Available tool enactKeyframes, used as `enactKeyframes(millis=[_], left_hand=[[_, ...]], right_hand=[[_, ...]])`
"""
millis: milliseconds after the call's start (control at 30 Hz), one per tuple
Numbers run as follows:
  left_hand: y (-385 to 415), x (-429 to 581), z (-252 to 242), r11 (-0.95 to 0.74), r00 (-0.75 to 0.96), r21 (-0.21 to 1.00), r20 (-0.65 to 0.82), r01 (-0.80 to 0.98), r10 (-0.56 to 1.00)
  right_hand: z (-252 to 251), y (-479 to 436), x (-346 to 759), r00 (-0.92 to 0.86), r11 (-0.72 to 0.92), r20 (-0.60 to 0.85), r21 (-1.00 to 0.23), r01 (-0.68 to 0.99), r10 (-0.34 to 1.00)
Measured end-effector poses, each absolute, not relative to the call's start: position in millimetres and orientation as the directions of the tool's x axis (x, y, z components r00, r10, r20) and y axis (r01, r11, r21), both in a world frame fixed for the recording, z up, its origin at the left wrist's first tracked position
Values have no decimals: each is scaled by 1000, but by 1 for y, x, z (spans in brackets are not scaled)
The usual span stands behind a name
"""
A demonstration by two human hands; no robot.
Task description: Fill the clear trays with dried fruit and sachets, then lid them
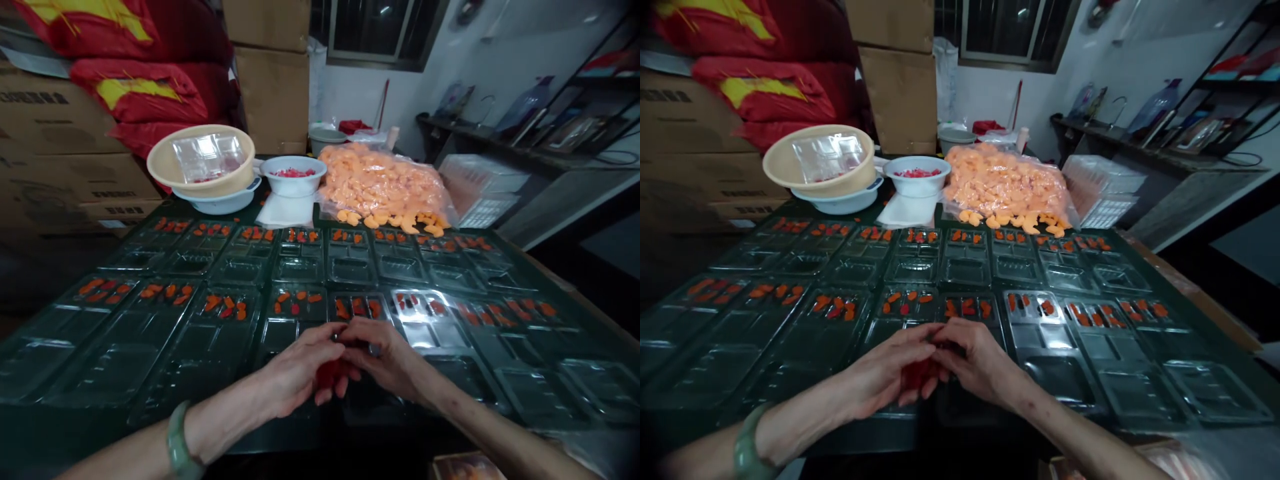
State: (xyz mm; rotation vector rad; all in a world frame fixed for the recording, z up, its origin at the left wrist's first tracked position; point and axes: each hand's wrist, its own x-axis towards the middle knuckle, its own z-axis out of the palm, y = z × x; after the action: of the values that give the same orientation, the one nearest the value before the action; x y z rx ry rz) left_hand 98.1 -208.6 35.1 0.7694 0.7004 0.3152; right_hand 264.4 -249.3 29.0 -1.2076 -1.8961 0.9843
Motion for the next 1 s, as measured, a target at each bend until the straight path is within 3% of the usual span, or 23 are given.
enactKeyframes(millis=[100, 200, 267, 333, 400, 533, 700, 1000], left_hand=[[-203, 106, 33, 696, 796, 717, -405, -28, 449], [-193, 112, 27, 728, 755, 681, -439, -74, 487], [-186, 115, 23, 740, 676, 666, -501, -97, 540], [-178, 117, 21, 747, 597, 653, -552, -124, 582], [-170, 118, 23, 752, 553, 636, -570, -173, 608], [-150, 117, 34, 742, 533, 601, -540, -298, 651], [-129, 120, 37, 664, 534, 677, -452, -317, 715], [-120, 129, 34, 644, 491, 701, -464, -306, 738]], right_hand=[[33, -245, 273, -285, 171, 82, -937, 306, 955], [27, -206, 298, -141, 190, 143, -888, 418, 980], [18, -160, 316, 26, 144, 207, -758, 636, 978], [7, -110, 331, 172, -53, 213, -472, 880, 962], [-4, -66, 339, 204, -117, 215, -358, 926, 955], [-20, -24, 344, 136, -99, 177, -203, 974, 975], [-21, -25, 346, 9, 5, 230, -61, 998, 973], [-41, -27, 323, -186, 181, 229, 44, 983, 956]])
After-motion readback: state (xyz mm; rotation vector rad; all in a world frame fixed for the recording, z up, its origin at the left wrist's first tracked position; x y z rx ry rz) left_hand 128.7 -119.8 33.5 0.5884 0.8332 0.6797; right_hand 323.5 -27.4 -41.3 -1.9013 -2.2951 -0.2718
